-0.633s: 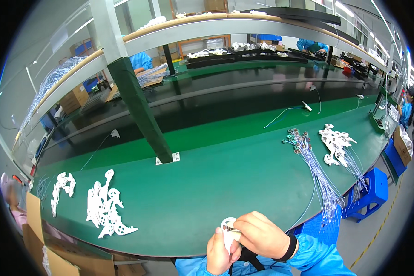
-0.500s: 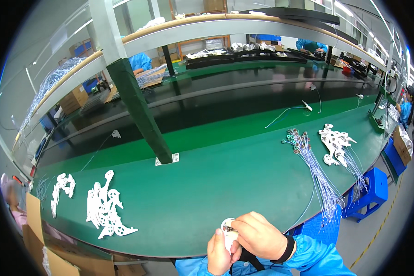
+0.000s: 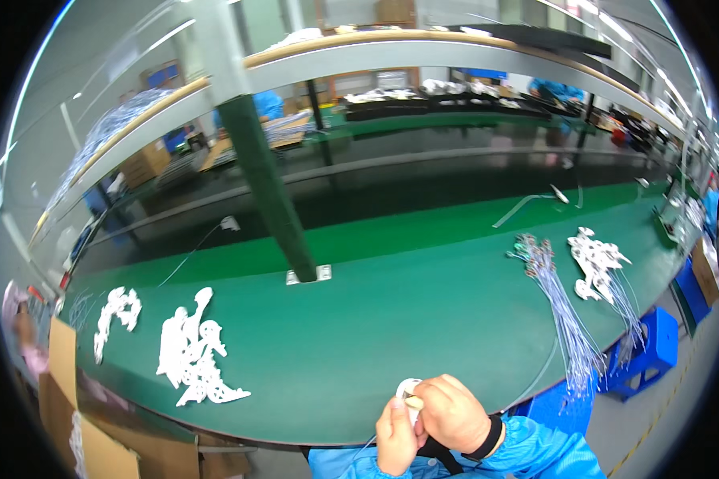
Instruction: Assembling small white plastic components with wiring on a production line.
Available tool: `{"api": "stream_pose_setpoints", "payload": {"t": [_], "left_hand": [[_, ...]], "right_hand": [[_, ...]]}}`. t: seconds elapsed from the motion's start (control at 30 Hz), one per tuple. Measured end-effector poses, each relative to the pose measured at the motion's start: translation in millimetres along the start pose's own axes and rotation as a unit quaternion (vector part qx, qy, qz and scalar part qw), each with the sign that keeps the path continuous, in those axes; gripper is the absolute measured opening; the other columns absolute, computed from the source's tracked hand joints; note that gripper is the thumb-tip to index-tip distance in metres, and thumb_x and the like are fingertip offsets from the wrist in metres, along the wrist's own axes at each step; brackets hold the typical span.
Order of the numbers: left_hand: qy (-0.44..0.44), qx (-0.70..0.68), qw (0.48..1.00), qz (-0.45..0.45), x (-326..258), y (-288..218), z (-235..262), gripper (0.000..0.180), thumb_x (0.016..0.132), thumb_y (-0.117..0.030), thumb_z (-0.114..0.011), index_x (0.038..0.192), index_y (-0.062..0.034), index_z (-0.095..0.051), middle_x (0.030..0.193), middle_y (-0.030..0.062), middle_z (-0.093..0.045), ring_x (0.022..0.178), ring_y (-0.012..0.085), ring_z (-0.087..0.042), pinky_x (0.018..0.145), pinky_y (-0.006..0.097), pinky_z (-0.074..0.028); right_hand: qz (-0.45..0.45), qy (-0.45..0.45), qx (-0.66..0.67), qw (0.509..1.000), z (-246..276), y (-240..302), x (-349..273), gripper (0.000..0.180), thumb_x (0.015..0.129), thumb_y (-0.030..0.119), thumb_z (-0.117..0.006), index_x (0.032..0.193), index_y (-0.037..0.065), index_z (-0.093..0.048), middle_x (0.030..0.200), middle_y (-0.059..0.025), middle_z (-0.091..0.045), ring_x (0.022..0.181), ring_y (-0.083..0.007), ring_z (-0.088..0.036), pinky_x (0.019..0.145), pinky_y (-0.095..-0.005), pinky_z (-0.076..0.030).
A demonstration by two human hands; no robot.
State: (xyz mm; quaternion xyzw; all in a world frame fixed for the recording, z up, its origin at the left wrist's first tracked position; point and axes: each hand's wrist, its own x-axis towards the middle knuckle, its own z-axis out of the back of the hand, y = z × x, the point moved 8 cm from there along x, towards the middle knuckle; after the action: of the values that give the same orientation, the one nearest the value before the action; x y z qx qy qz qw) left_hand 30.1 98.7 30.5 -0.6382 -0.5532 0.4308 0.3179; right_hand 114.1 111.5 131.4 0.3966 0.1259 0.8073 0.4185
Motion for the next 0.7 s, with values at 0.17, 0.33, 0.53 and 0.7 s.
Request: {"api": "stream_pose_setpoints", "payload": {"t": [0.17,0.33,0.53,0.7], "left_hand": [[-0.003,-0.018,1.0,0.002,5.0,3.7,7.4,0.039,0.101,-0.031,-0.025,0.088,-0.0028,-0.049,0.057,0.0015,-0.044,0.042,0.0082,-0.04,0.038,0.022,-0.033],[0.056,-0.152,0.985,0.059,0.2,2.9,20.4,0.039,0.101,-0.032,-0.024,0.092,-0.0021,-0.047,0.06,0.0026,-0.041,0.044,0.0087,-0.036,0.039,0.022,-0.031],[0.103,-0.232,0.958,0.134,-5.5,0.0,26.3,0.029,0.1,-0.032,-0.029,0.105,-0.0059,-0.04,0.063,0.0046,-0.042,0.044,0.0089,-0.035,0.039,0.021,-0.028],[0.051,-0.19,0.973,0.124,-5.6,-17.1,48.4,0.027,0.1,-0.031,-0.033,0.117,-0.0098,-0.033,0.073,0.0128,-0.054,0.045,0.0105,-0.046,0.034,0.019,-0.027]], "right_hand": [[-0.012,-0.002,-0.004,1.0,-7.4,3.4,9.7,0.023,0.067,0.0,-0.065,0.088,0.001,-0.055,0.078,-0.0131,-0.061,0.07,-0.0311,-0.057,0.065,-0.0367,-0.047],[-0.053,0.027,0.068,0.996,-19.3,8.4,15.2,0.027,0.07,0.0,-0.07,0.092,0.001,-0.054,0.086,-0.0126,-0.054,0.067,-0.023,-0.055,0.06,-0.0305,-0.046],[-0.267,0.21,0.487,0.805,-69.5,-38.2,-2.8,0.036,0.082,-0.001,-0.065,0.114,-0.001,-0.049,0.104,-0.0095,-0.056,0.087,-0.0143,-0.06,0.074,-0.0271,-0.051],[-0.3,0.278,0.468,0.783,-84.1,-53.5,41.2,0.027,0.079,-0.003,-0.064,0.105,-0.001,-0.055,0.083,-0.006,-0.063,0.066,-0.0122,-0.06,0.059,-0.0241,-0.05]]}}
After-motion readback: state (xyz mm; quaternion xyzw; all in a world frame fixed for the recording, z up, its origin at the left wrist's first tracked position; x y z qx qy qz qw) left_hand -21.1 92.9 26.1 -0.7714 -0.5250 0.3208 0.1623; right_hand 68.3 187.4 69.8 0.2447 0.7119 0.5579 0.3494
